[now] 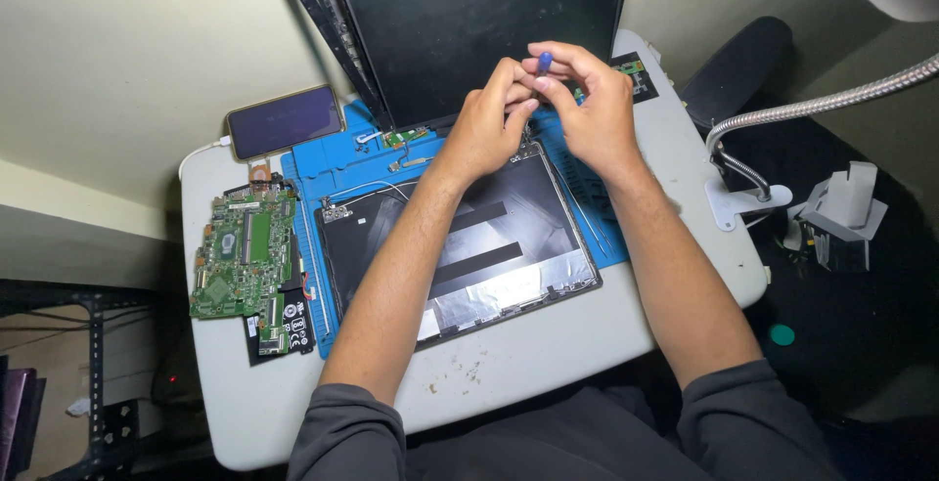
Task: The person cleans the back of a laptop screen with a brush, then uses a screwdriver to remove screws from the screen bezel. The person handles the screen and screws on a workbench with other disassembled laptop parts nearby.
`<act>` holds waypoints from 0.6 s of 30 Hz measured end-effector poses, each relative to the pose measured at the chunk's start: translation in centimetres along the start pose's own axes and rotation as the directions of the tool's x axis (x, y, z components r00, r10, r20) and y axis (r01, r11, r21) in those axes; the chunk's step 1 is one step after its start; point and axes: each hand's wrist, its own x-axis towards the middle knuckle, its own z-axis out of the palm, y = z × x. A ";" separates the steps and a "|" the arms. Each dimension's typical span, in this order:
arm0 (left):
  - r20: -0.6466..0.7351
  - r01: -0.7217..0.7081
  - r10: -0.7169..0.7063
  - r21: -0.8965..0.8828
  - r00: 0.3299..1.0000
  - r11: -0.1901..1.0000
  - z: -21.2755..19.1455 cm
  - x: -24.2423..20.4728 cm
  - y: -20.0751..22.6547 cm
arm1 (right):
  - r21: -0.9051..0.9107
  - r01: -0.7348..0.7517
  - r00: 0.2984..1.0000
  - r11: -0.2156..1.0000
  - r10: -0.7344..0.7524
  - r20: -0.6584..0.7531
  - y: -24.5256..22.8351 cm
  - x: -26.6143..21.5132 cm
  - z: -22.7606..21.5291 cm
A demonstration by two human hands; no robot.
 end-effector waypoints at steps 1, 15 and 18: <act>-0.002 0.000 0.000 0.001 1.000 1.000 0.3 -0.1 -0.2 | 0.001 0.001 1.000 1.000 -0.001 0.001 0.2 0.1 0.1; -0.044 -0.051 0.058 0.150 0.997 0.987 1.0 0.0 -3.0 | 0.156 -0.026 0.989 0.987 0.003 0.151 -0.2 0.2 -1.0; -0.089 0.044 -0.053 -0.093 0.995 0.995 1.0 -0.4 -0.8 | 0.063 0.037 0.999 0.997 -0.038 0.014 0.5 0.3 -0.5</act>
